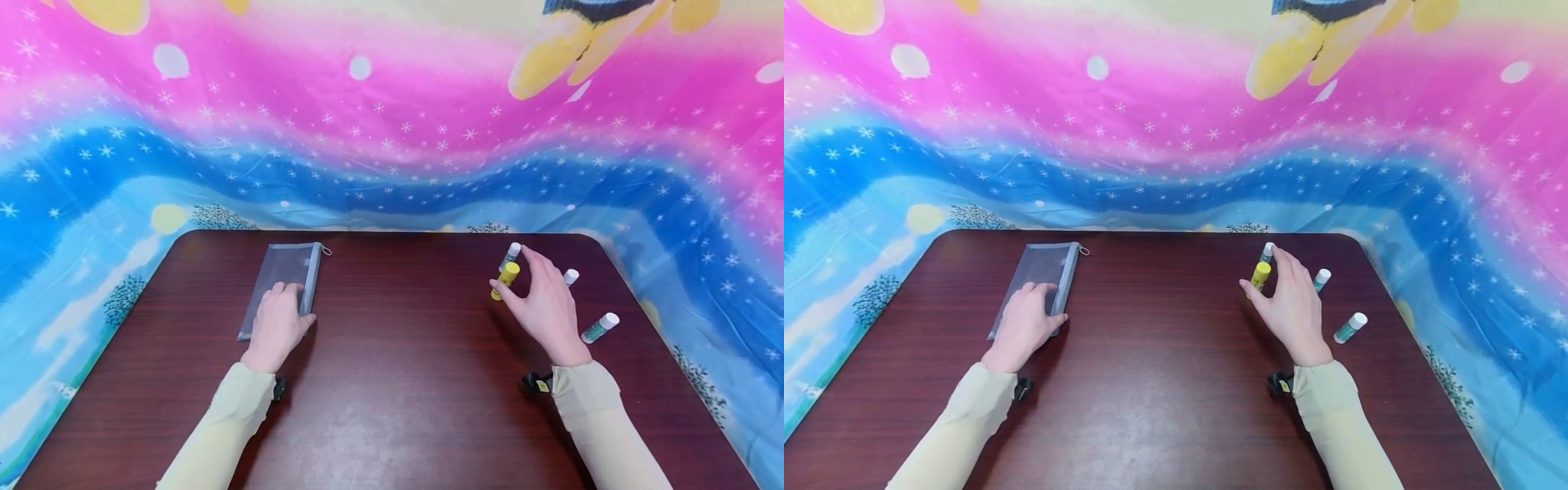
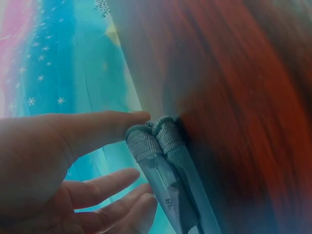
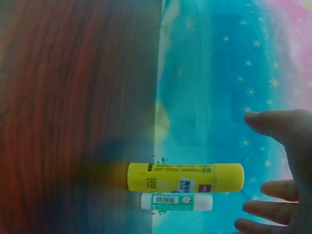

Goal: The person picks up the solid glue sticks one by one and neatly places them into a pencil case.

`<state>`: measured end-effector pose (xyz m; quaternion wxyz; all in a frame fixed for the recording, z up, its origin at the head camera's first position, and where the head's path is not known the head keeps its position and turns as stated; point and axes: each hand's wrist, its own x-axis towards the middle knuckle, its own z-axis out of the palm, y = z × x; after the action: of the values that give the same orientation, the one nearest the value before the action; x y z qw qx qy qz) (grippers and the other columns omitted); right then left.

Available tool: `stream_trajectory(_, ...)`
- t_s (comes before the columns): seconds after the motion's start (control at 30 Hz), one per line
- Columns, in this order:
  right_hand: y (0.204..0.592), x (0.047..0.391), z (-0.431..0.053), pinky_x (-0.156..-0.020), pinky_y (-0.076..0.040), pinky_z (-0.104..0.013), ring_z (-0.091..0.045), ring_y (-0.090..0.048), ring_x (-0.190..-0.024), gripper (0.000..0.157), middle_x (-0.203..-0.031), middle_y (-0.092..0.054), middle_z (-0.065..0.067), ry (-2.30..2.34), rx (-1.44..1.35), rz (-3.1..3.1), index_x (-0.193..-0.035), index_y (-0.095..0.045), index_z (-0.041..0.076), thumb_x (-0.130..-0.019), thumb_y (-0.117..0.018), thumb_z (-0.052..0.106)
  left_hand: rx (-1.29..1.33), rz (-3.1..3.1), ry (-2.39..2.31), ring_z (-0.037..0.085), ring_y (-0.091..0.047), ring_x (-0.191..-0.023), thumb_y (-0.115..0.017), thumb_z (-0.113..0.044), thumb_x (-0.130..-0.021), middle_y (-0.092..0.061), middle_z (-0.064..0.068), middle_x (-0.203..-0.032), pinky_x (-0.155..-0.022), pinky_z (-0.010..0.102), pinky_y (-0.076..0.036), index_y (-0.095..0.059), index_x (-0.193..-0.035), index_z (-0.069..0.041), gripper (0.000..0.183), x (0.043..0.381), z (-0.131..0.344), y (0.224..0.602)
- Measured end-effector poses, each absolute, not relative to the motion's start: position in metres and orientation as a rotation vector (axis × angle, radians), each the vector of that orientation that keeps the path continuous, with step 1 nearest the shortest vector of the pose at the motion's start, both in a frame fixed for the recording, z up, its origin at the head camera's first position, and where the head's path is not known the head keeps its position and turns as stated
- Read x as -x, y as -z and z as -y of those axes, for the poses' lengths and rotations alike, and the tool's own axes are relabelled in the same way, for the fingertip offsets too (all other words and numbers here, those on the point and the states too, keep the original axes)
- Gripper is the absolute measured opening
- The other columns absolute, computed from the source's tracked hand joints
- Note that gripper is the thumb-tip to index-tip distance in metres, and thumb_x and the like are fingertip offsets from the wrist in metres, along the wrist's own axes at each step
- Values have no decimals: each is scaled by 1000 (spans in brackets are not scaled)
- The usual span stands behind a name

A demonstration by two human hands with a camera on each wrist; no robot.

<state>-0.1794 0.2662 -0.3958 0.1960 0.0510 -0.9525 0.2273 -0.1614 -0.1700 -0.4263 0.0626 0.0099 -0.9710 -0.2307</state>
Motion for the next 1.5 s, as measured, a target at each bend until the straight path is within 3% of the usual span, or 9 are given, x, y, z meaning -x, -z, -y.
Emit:
stream_trajectory(0.23,405,180,-269,-97,-45,-66,-45,-49,-128,84,-144,-51,-25,-645,-117,2710,-152,-44,4,-90,-73,53,-40,2910,717,41,-58,-98,-80,-8,-83,-59,21,-108,-85,54,-52,-63,-122,7,45,162,169,427)
stream_trajectory(0.57,413,183,-272,-92,-48,-66,-46,-53,-123,80,-140,-55,-25,-684,-110,2752,-148,-48,1,-92,-69,54,11,2830,697,41,-67,-84,-75,-5,-83,-68,18,-88,-73,55,-56,-71,-96,5,16,162,171,431)
stream_trajectory(0.83,418,187,-279,-82,-51,-63,-47,-61,-108,75,-132,-60,-28,-719,-87,2793,-147,-47,-2,-94,-72,45,-22,2812,702,39,-68,-77,-71,-4,-85,-71,15,-82,-67,53,-57,-72,-89,1,6,164,173,433)
stream_trajectory(1.0,424,192,-282,-88,-50,-63,-47,-62,-106,64,-122,-65,-30,-809,-128,2804,-141,-50,-5,-94,-74,31,-63,2839,788,32,-65,-70,-71,-9,-88,-67,9,-74,-68,50,-56,-68,-84,-3,8,166,174,429)
stream_trajectory(1.13,427,195,-283,-95,-49,-63,-46,-62,-111,53,-123,-65,-28,-909,-143,2832,-137,-53,-3,-96,-73,25,-120,2894,874,27,-63,-70,-68,-14,-91,-65,7,-74,-70,48,-56,-66,-85,-4,12,169,176,428)
stream_trajectory(1.5,428,198,-284,-94,-51,-60,-46,-66,-105,40,-119,-66,-31,-1005,-151,2810,-130,-57,-7,-99,-68,15,-159,2898,895,34,-64,-80,-65,-13,-89,-67,11,-81,-76,50,-54,-64,-88,-4,9,174,175,424)
